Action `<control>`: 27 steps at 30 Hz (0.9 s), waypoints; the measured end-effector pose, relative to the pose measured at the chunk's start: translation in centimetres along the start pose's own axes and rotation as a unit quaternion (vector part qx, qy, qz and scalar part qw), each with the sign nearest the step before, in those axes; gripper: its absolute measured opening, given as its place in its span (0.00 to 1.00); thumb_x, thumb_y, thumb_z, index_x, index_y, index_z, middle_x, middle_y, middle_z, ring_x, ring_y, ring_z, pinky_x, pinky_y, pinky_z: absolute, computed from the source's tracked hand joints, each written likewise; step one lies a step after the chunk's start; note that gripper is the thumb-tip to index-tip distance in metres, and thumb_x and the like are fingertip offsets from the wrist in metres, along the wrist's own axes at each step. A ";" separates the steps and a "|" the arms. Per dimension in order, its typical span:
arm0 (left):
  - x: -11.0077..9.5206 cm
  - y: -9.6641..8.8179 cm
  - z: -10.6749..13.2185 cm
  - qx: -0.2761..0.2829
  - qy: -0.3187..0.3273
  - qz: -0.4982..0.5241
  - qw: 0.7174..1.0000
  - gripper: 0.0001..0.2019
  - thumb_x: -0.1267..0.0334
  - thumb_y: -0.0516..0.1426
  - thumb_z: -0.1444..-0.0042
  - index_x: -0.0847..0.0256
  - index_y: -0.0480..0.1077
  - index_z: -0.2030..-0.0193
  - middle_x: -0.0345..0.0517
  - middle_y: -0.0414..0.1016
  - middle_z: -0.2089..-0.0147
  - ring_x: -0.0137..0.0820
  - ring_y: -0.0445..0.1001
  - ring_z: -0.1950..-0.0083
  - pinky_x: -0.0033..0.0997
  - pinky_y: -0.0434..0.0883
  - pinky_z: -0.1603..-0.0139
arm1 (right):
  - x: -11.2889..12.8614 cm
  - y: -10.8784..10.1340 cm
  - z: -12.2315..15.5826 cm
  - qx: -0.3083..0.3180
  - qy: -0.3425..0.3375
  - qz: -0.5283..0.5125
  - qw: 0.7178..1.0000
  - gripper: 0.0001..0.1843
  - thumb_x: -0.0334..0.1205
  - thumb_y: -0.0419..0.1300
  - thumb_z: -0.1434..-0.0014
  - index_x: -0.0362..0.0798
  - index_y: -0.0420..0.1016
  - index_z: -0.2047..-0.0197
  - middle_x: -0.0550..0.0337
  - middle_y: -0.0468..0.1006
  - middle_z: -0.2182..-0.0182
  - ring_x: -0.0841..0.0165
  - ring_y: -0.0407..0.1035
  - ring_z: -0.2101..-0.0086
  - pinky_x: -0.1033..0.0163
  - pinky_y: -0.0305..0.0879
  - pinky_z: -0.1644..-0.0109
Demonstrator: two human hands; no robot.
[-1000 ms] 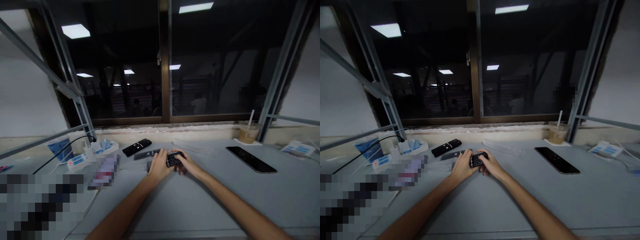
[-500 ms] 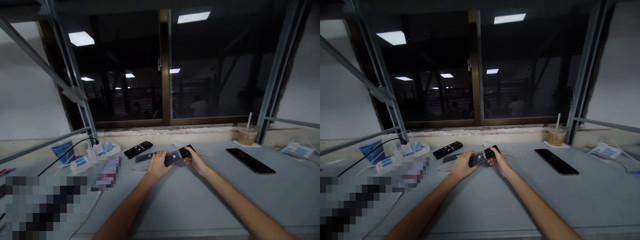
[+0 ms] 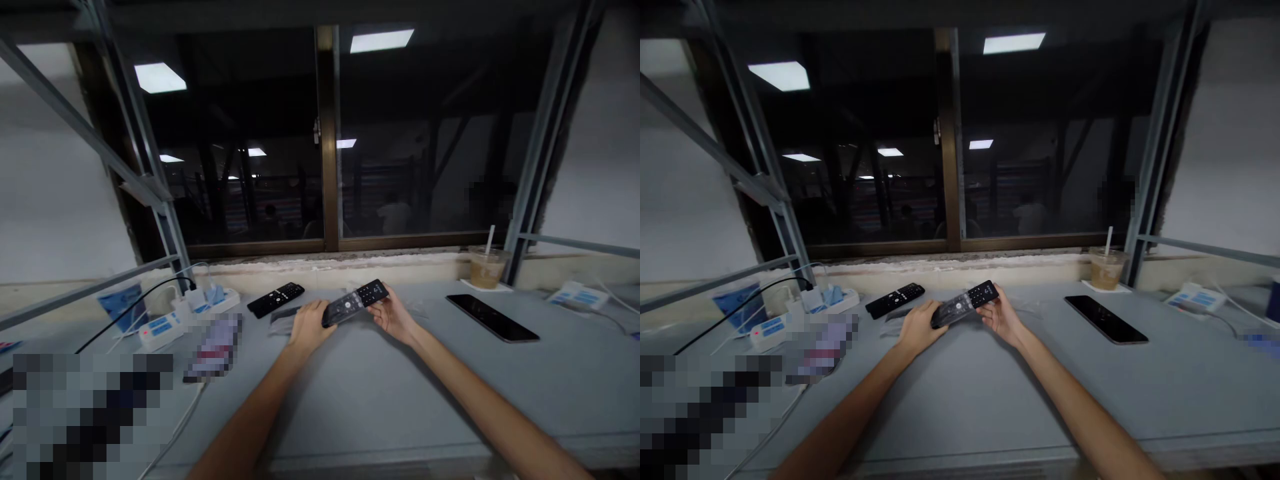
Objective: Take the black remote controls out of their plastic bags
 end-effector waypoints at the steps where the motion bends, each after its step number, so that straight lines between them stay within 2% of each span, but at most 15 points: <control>1: 0.0 0.0 0.0 0.001 -0.003 -0.003 1.000 0.15 0.62 0.57 0.53 0.58 0.66 0.56 0.44 0.71 0.61 0.35 0.70 0.58 0.31 0.64 0.57 | 0.0 -0.1 -0.1 0.000 -0.001 0.006 1.000 0.15 0.50 0.51 0.44 0.46 0.67 0.70 0.61 0.74 0.80 0.74 0.69 0.81 0.73 0.62 0.82; 6: 0.4 -0.1 -0.1 0.018 -0.027 -0.006 0.999 0.15 0.61 0.57 0.53 0.56 0.66 0.57 0.42 0.71 0.59 0.34 0.70 0.57 0.30 0.65 0.57 | -0.2 -0.1 -0.3 0.012 -0.011 0.079 0.997 0.16 0.53 0.54 0.47 0.47 0.66 0.71 0.65 0.71 0.81 0.76 0.66 0.82 0.75 0.60 0.82; 13: 0.5 0.3 -0.1 0.030 -0.049 0.021 0.998 0.16 0.58 0.56 0.52 0.55 0.65 0.55 0.41 0.72 0.58 0.34 0.72 0.57 0.29 0.65 0.58 | -0.6 0.6 -0.1 0.004 -0.043 0.086 0.995 0.21 0.56 0.47 0.44 0.47 0.69 0.68 0.61 0.74 0.75 0.73 0.69 0.79 0.72 0.60 0.84; 17: 0.4 0.5 0.0 0.024 -0.053 0.026 0.998 0.15 0.58 0.56 0.52 0.56 0.66 0.56 0.42 0.73 0.57 0.36 0.72 0.56 0.29 0.66 0.60 | -0.5 0.7 0.0 -0.007 -0.072 0.101 0.992 0.19 0.54 0.51 0.45 0.46 0.70 0.70 0.61 0.73 0.76 0.73 0.69 0.78 0.73 0.60 0.84; 21: 0.5 0.6 0.0 0.022 -0.044 0.043 0.998 0.15 0.59 0.56 0.52 0.57 0.67 0.55 0.42 0.74 0.56 0.35 0.72 0.55 0.30 0.66 0.59 | -0.3 0.6 0.1 -0.021 -0.106 0.124 0.986 0.13 0.46 0.56 0.47 0.47 0.73 0.63 0.61 0.75 0.73 0.75 0.69 0.78 0.74 0.61 0.84; 24: 0.6 0.7 0.0 0.032 -0.055 0.039 0.997 0.16 0.59 0.56 0.52 0.56 0.67 0.54 0.43 0.74 0.55 0.37 0.72 0.54 0.30 0.67 0.59 | -0.3 0.5 0.1 -0.026 -0.127 0.166 0.978 0.14 0.45 0.61 0.51 0.48 0.72 0.61 0.60 0.76 0.70 0.73 0.71 0.77 0.74 0.62 0.84; 27: 0.7 0.7 0.0 0.045 -0.070 0.023 0.996 0.17 0.57 0.56 0.51 0.55 0.66 0.53 0.42 0.74 0.54 0.37 0.72 0.54 0.30 0.67 0.58 | -0.7 0.4 0.0 -0.015 -0.120 0.213 0.970 0.18 0.42 0.66 0.56 0.48 0.70 0.60 0.57 0.77 0.66 0.69 0.73 0.73 0.73 0.64 0.83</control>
Point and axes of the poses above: each hand's wrist, its own z-axis away from the middle knuckle, its own y-axis out of the palm, x = y × z, the point moved 2 cm from there along -z, towards the middle knuckle
